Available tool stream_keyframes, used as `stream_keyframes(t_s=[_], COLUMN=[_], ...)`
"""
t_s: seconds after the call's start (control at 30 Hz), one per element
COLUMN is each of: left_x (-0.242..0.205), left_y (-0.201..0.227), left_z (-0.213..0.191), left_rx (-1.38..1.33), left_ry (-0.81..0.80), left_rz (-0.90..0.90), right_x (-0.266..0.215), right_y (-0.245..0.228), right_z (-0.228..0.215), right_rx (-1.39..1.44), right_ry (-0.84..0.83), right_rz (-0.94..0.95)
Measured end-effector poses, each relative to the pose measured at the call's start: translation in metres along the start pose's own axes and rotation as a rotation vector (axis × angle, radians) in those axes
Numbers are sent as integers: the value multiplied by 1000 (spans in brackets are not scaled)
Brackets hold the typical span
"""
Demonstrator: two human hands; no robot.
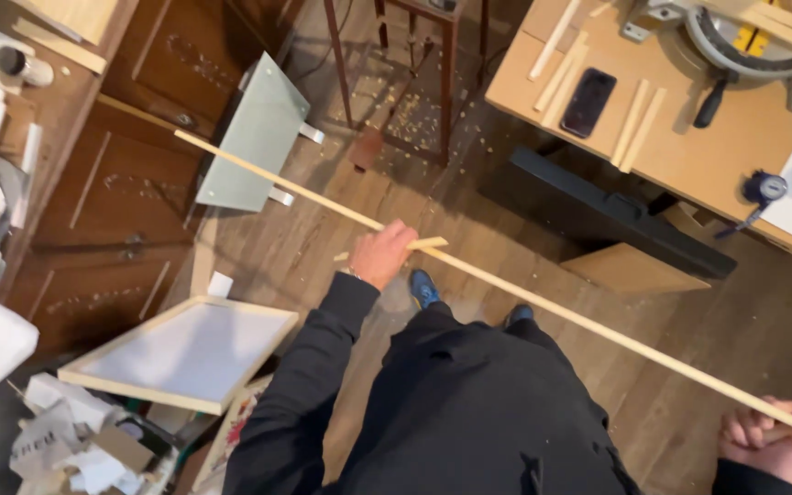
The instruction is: Preparing and cutting wooden molding strips using a manual miter cutter in a framing workshop.
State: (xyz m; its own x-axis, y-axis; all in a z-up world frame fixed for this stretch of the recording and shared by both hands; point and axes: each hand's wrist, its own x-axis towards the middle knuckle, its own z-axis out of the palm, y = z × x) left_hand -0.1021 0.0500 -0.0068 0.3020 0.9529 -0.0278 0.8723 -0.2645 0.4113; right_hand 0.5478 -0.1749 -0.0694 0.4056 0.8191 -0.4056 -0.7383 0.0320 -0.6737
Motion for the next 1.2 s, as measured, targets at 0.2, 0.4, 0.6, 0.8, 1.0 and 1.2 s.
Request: stream_keyframes(t_s=[0.2, 0.4, 0.6, 0.8, 1.0, 1.2], left_x=[11, 17, 23, 38, 74, 150], left_y=[3, -23, -109, -170, -239, -261], left_z=[10, -2, -51, -83, -105, -134], left_rx=[69, -38, -44, 71, 194, 188], left_ry=[86, 95, 142, 81, 39, 18], left_rz=[246, 204, 68, -70, -163, -155], right_x=[-18, -11, -3, 43, 106, 175], right_y=[86, 136, 175, 179, 165, 165], right_z=[108, 180, 229, 203, 188, 185], right_rx=[-300, -344, -337, -241, -331, -225], right_ry=[195, 154, 103, 151, 283, 433], right_rz=[59, 289, 369, 343, 261, 193])
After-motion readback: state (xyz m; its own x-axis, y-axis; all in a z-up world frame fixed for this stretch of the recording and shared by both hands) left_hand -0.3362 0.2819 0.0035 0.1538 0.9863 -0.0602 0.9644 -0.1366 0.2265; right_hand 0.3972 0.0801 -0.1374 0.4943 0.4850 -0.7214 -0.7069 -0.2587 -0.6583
